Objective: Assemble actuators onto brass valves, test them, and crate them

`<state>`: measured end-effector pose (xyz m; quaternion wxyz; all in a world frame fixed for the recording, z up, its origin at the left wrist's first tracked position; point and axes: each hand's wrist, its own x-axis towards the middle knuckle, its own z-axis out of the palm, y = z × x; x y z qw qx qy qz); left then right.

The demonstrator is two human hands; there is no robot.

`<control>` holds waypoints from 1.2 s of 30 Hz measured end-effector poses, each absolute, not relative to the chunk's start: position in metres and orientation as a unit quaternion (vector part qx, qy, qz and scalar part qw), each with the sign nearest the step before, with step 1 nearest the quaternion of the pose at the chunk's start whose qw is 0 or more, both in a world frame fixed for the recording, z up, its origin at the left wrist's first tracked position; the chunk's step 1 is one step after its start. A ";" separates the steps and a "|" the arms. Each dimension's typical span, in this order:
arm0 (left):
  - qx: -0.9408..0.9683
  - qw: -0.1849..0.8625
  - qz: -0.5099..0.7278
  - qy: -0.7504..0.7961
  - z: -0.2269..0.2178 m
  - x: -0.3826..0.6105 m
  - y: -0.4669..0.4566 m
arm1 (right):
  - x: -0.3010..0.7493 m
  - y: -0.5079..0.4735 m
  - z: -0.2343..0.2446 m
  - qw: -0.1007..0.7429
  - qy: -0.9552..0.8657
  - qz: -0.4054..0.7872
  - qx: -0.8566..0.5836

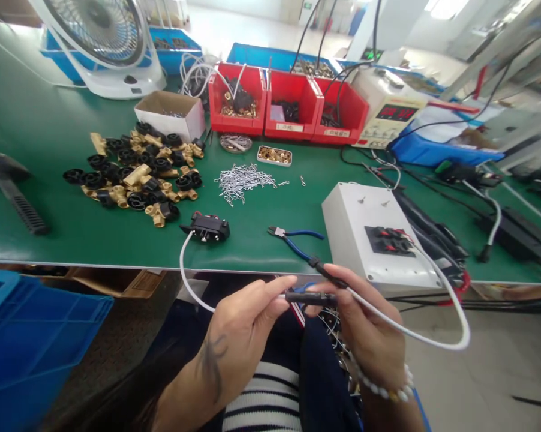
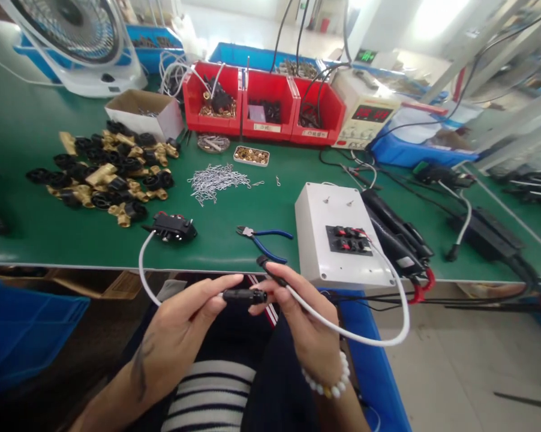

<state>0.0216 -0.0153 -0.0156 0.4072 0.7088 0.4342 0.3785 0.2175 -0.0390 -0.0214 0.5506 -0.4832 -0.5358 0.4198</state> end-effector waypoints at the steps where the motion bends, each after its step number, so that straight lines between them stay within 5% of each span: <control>1: 0.711 0.394 0.385 0.436 -0.014 0.020 -0.016 | 0.218 -0.040 -0.021 0.560 -0.540 0.406 -0.480; 9: 0.710 0.323 0.426 0.458 -0.002 0.017 -0.019 | 0.215 -0.041 -0.006 0.691 -0.465 0.338 -0.439; 23: 0.723 0.298 0.417 0.463 0.004 0.018 -0.019 | 0.210 -0.041 -0.010 0.636 -0.476 0.447 -0.412; 36: 0.715 0.312 0.380 0.498 0.004 0.012 -0.016 | 0.213 -0.038 -0.011 0.606 -0.554 0.427 -0.380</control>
